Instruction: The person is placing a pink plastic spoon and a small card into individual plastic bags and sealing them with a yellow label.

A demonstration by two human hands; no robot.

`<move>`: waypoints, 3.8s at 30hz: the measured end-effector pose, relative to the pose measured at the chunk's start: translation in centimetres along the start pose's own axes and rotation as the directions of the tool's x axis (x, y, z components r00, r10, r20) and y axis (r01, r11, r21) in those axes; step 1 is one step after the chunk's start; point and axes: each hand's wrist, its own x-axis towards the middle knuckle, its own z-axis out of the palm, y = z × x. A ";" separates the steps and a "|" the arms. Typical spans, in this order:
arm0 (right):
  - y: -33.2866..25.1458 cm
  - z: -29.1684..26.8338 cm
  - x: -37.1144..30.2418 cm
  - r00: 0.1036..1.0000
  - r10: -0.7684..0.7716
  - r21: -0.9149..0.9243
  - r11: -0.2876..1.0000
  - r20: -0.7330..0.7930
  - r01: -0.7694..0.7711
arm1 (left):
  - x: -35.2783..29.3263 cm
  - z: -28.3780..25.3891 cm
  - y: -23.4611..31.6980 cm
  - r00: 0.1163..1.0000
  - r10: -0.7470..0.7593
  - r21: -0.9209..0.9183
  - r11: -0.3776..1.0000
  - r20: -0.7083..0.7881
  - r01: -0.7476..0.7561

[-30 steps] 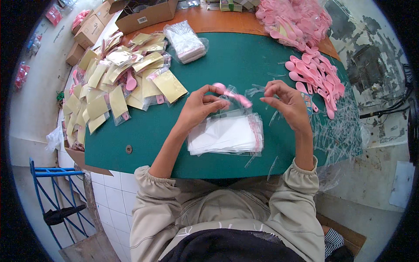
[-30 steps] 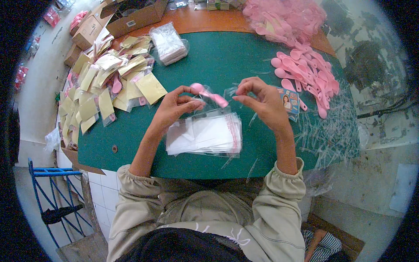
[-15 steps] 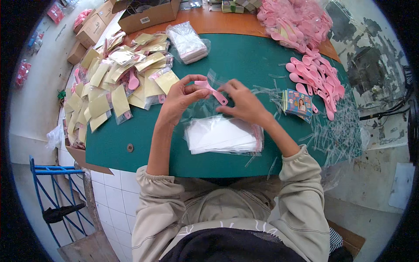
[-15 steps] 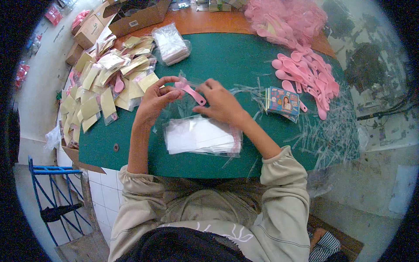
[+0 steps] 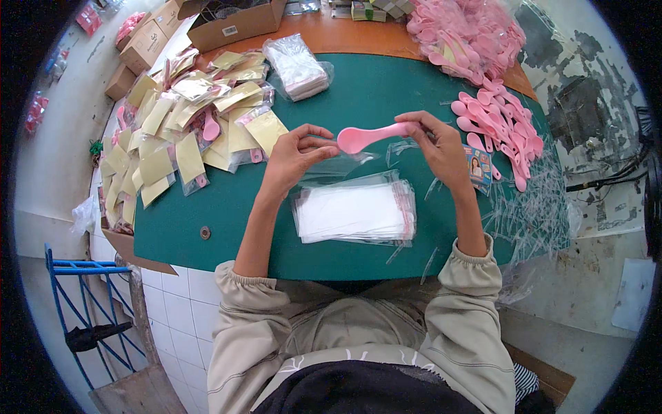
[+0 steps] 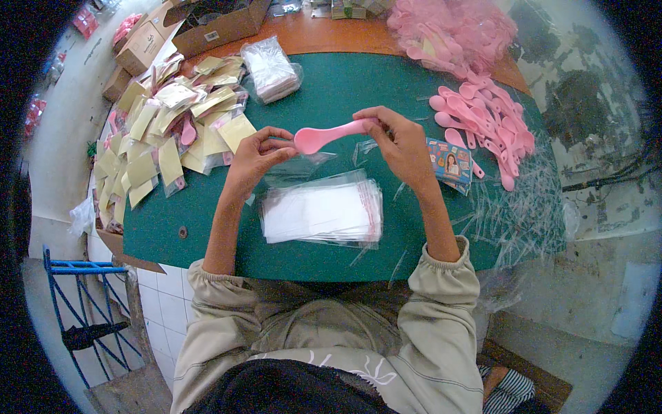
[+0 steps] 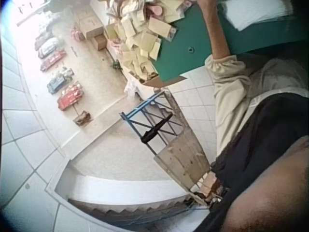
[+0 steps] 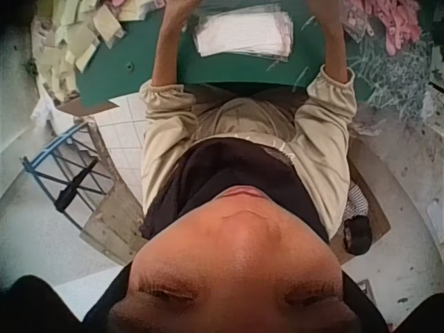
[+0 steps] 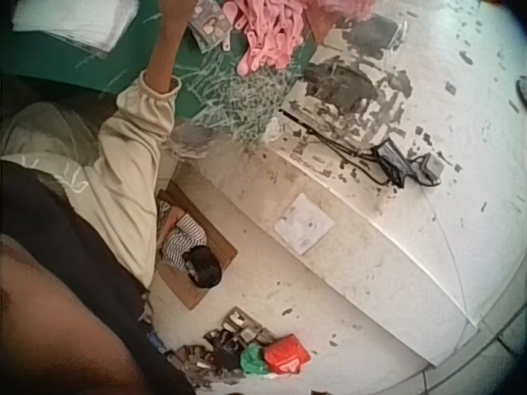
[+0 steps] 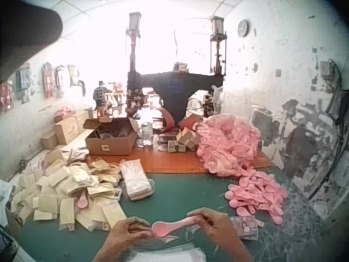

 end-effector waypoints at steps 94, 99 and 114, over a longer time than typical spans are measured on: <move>-0.5 0.2 -1.8 0.869 0.062 -0.019 0.998 0.491 -0.061 | -0.9 3.2 0.6 0.874 -0.132 0.173 0.983 0.468 0.056; 0.0 -0.7 -1.6 0.888 0.074 0.223 0.955 0.453 -0.193 | -0.7 3.1 -0.1 0.888 -0.001 0.068 0.997 0.460 -0.034; 1.2 0.5 -2.0 0.865 0.050 -0.004 0.998 0.499 -0.055 | -1.2 2.9 2.0 0.862 -0.152 0.490 0.863 0.483 -0.123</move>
